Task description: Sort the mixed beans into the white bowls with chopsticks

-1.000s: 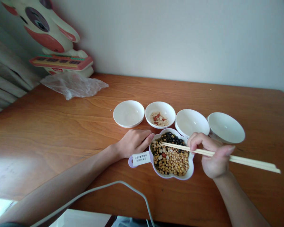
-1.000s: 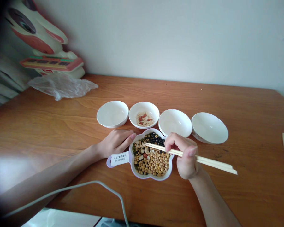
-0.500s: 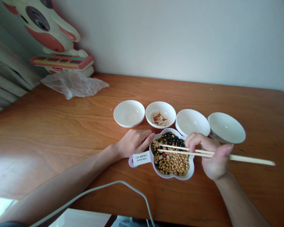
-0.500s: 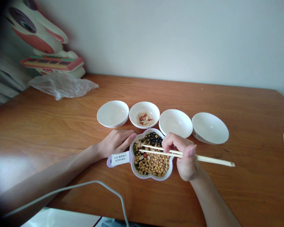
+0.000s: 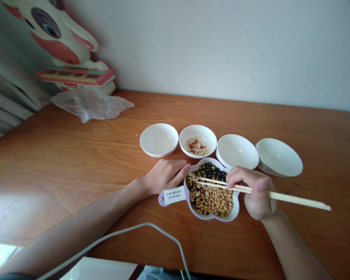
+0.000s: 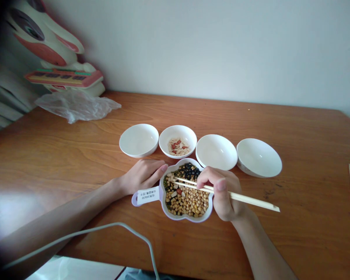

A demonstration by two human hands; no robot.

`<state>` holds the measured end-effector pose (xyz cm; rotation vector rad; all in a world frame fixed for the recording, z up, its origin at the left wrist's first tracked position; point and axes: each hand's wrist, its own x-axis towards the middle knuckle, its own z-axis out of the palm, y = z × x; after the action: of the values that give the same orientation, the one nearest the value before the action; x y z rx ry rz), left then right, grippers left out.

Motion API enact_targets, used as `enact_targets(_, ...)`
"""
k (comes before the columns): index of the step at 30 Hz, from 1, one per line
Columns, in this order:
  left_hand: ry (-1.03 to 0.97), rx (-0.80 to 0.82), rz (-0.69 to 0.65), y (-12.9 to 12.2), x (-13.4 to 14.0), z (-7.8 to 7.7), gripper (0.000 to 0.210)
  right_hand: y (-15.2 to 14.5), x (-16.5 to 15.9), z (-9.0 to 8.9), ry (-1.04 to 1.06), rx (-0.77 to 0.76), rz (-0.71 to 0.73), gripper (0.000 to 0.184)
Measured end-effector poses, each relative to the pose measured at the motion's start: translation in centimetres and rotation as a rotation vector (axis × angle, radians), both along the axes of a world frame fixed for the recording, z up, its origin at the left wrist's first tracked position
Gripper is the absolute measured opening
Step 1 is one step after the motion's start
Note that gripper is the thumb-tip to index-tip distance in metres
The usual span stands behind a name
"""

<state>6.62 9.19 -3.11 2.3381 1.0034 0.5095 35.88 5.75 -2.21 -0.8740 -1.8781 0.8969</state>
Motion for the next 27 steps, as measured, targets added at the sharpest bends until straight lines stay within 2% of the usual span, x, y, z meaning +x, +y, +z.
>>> enact_targets(8, -0.001, -0.009, 0.007, 0.0, 0.0, -0.1, 0.040, -0.4, -0.5, 0.4, 0.156, 0.022, -0.091, 0.067)
enact_targets(16, 0.006, -0.026, 0.002, 0.0, 0.0, -0.1, 0.040, -0.1, -1.2, 1.4, 0.352, 0.101, -0.390, 0.076)
enact_targets(20, -0.007, -0.010, 0.003, -0.1, 0.0, 0.0, 0.040, 0.2, -1.5, 1.5, 0.360, 0.095, -0.515, 0.076)
enact_targets(27, -0.004, 0.022, 0.000, 0.0, 0.0, -0.1, 0.040, 0.5, -1.6, 0.7, 0.313, 0.070, -0.538, 0.073)
